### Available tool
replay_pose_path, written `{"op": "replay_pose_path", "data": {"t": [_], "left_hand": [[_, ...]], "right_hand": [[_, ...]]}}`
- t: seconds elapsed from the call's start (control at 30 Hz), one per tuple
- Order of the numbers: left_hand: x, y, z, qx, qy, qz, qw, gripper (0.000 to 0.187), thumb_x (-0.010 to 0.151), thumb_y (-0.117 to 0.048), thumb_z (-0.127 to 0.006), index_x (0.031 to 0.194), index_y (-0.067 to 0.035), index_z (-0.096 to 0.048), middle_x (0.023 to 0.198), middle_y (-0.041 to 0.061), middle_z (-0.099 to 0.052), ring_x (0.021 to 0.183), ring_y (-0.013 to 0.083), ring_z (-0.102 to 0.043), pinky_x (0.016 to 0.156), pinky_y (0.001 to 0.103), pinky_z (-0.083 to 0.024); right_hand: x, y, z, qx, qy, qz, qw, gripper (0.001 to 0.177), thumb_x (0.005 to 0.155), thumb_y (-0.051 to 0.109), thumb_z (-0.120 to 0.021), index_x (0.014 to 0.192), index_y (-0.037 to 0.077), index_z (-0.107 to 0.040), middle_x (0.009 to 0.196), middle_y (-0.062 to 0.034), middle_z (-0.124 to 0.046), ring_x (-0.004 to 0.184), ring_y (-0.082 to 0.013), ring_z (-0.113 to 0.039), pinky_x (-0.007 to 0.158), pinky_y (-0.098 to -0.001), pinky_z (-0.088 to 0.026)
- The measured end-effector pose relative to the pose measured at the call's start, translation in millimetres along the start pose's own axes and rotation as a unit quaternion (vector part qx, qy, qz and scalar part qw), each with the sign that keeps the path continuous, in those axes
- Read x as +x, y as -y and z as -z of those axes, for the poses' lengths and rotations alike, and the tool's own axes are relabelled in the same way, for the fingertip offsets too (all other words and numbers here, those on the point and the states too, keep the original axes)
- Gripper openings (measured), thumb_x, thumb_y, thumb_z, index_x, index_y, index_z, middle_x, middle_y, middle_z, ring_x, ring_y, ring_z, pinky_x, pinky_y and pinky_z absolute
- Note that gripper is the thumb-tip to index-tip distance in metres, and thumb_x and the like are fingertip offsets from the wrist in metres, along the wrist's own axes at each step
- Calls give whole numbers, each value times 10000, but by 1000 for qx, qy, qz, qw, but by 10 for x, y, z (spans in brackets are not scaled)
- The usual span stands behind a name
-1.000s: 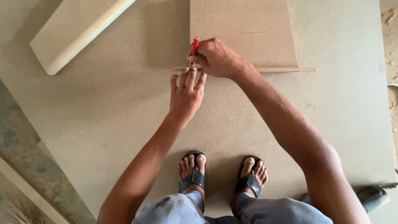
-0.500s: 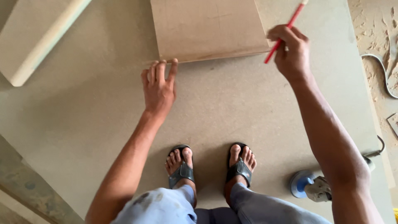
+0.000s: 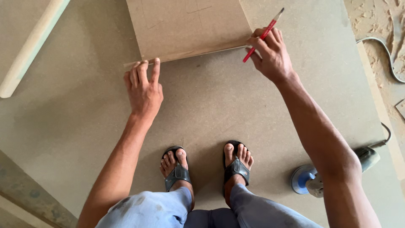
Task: The person marks lines on a piece of wood using a pencil and a wooden straightedge, frequently repositioning the straightedge and drawing multiple intersecting lines.
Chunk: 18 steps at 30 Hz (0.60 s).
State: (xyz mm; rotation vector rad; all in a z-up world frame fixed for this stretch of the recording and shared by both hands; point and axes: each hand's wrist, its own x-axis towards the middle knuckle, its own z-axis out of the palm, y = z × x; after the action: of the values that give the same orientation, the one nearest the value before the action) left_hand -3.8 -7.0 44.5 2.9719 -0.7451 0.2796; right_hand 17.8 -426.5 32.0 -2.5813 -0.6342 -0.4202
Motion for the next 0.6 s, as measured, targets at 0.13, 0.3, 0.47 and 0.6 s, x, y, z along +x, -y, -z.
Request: {"op": "replay_pose_path", "data": {"t": [0.13, 0.3, 0.47, 0.6], "left_hand": [[-26, 8, -46, -4, -5, 0, 1000, 782, 906, -8, -743, 1607, -128, -419, 1401, 192, -487, 1340, 353, -496, 1103, 585, -438], [-28, 31, -74, -5, -8, -2, 1000, 829, 910, 7, -735, 1637, -147, -366, 1389, 193, -480, 1333, 350, -498, 1100, 578, -446], [-40, 29, -102, -8, -13, -2, 1000, 816, 908, 12, -743, 1627, -144, -392, 1399, 195, -481, 1341, 351, -498, 1096, 565, -449], [19, 2, 2, -4, -9, -4, 1000, 710, 913, -8, -729, 1575, -112, -493, 1376, 195, -504, 1325, 348, -509, 1096, 555, -451]], "right_hand": [[-66, -94, -73, 5, -9, -8, 1000, 259, 976, 63, -892, 1138, 67, -691, 1230, -74, -654, 1200, -251, -612, 1020, -433, -581], [-79, -74, -46, 22, -21, -28, 999, 246, 960, 49, -883, 1121, 52, -696, 1180, -77, -657, 1167, -259, -626, 992, -428, -590], [-84, -43, -51, 45, -30, -41, 998, 217, 988, 28, -874, 1104, 50, -692, 1179, -75, -674, 1163, -259, -647, 976, -420, -597], [-57, -45, -44, 44, -29, -34, 998, 188, 999, 13, -866, 1094, 53, -708, 1172, -66, -686, 1167, -244, -658, 979, -422, -596]]}}
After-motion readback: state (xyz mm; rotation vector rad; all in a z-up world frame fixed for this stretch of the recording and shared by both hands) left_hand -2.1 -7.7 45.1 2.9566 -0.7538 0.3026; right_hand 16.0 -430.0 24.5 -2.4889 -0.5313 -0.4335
